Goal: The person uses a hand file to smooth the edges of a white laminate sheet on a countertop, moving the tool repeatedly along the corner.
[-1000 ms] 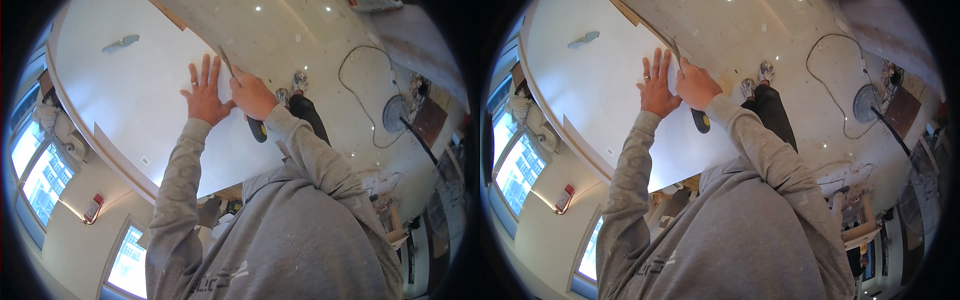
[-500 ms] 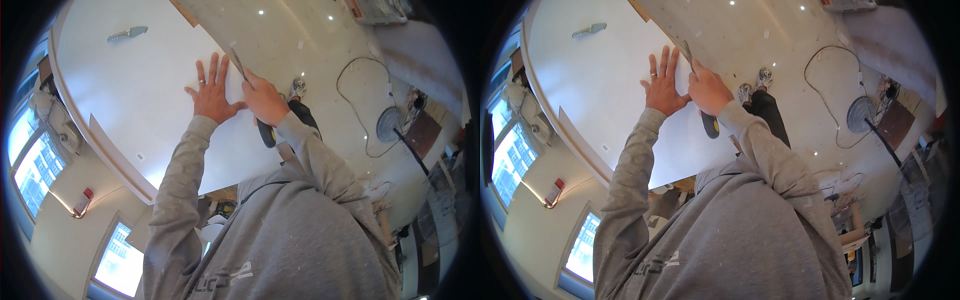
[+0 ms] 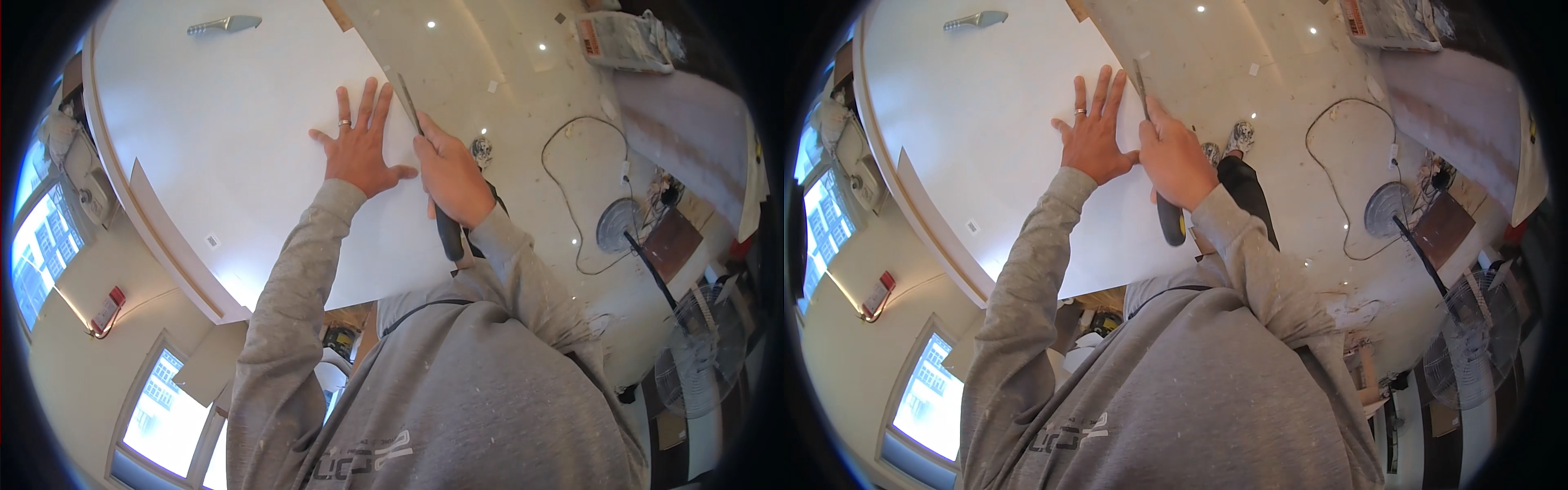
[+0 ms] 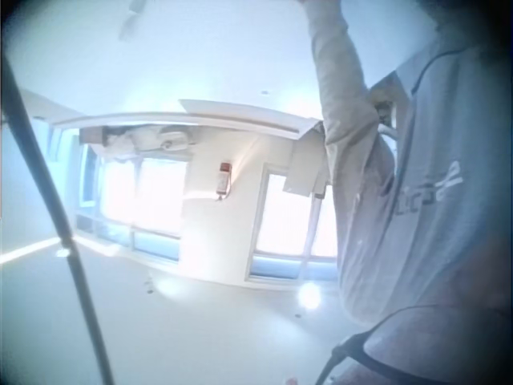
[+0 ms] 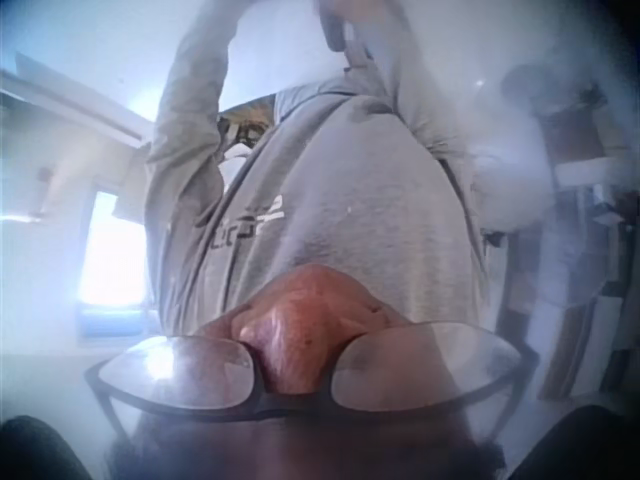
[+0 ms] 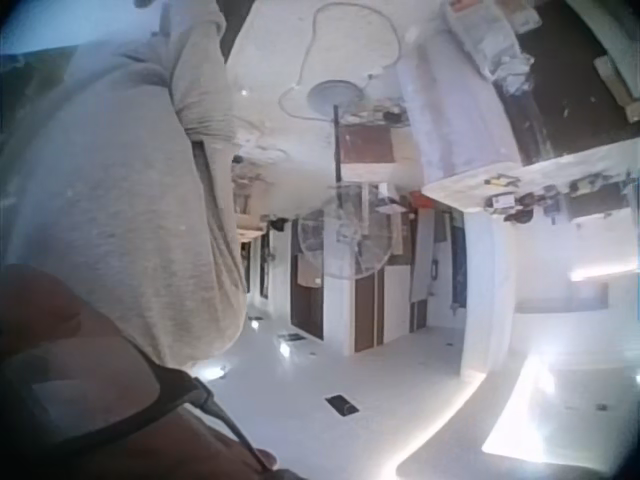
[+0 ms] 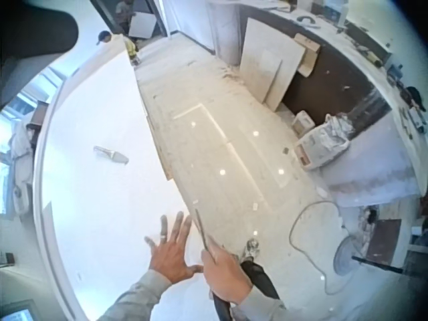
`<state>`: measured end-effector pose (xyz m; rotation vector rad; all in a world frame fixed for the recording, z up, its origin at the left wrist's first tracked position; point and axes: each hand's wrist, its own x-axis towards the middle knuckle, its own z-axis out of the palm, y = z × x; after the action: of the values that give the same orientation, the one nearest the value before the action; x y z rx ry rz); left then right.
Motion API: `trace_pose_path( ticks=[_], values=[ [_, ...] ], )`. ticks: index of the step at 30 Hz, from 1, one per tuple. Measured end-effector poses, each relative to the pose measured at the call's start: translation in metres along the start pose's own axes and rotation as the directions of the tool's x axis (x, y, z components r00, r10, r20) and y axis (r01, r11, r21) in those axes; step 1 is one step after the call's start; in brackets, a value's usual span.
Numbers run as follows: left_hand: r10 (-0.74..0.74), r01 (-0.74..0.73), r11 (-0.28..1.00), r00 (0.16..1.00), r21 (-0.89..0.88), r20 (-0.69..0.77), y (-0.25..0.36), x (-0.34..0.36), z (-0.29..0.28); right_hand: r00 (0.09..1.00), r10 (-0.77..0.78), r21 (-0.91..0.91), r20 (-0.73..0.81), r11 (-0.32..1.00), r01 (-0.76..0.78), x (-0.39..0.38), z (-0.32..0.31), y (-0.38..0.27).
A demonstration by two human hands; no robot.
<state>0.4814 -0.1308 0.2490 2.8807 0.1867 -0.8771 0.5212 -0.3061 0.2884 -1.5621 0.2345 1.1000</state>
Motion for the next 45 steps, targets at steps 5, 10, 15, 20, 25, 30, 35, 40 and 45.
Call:
trace_pose_path(
  ticks=[5, 10, 15, 20, 25, 30, 35, 40, 45],
  values=[
    [0.022, -0.021, 0.999, 0.999, 0.045, -0.036, 0.001, 0.004, 0.001, 1.000, 0.007, -0.028, -0.011, 1.000, -0.007, 0.024, 0.007, 0.013],
    [0.012, -0.012, 1.000, 0.999, 0.004, -0.042, -0.004, -0.001, 0.003, 1.000, -0.002, 0.022, 0.026, 1.000, 0.002, 0.012, 0.006, 0.012],
    [0.028, -0.028, 1.000, 0.997, -0.002, -0.067, 0.001, 0.003, 0.003, 0.996, -0.084, -0.036, -0.016, 0.996, 0.084, 0.025, 0.006, 0.028],
    [0.021, -0.020, 1.000, 0.996, 0.010, -0.086, -0.007, -0.003, 0.011, 1.000, 0.009, 0.001, 0.023, 1.000, -0.009, 0.000, 0.012, 0.003],
    [0.028, -0.026, 1.000, 0.995, 0.016, -0.093, -0.004, 0.001, 0.010, 0.999, -0.045, -0.032, -0.002, 0.998, 0.045, 0.016, 0.013, 0.015],
    [0.015, -0.016, 1.000, 0.994, -0.003, -0.108, -0.008, -0.002, 0.015, 1.000, -0.012, -0.057, 0.004, 0.998, 0.013, -0.002, 0.016, 0.003],
    [0.036, -0.038, 0.999, 0.991, -0.015, -0.128, -0.006, 0.003, 0.015, 0.999, 0.000, -0.059, -0.037, 0.998, -0.002, 0.016, 0.014, 0.020],
    [0.029, -0.031, 0.999, 0.990, -0.015, -0.137, -0.007, 0.000, 0.023, 1.000, 0.010, -0.080, -0.027, 0.997, -0.012, 0.001, 0.014, 0.023],
    [0.034, -0.033, 0.999, 0.988, 0.004, -0.149, -0.005, 0.001, 0.020, 0.999, -0.027, -0.092, -0.027, 0.995, 0.025, 0.000, 0.021, 0.020]
  ],
)
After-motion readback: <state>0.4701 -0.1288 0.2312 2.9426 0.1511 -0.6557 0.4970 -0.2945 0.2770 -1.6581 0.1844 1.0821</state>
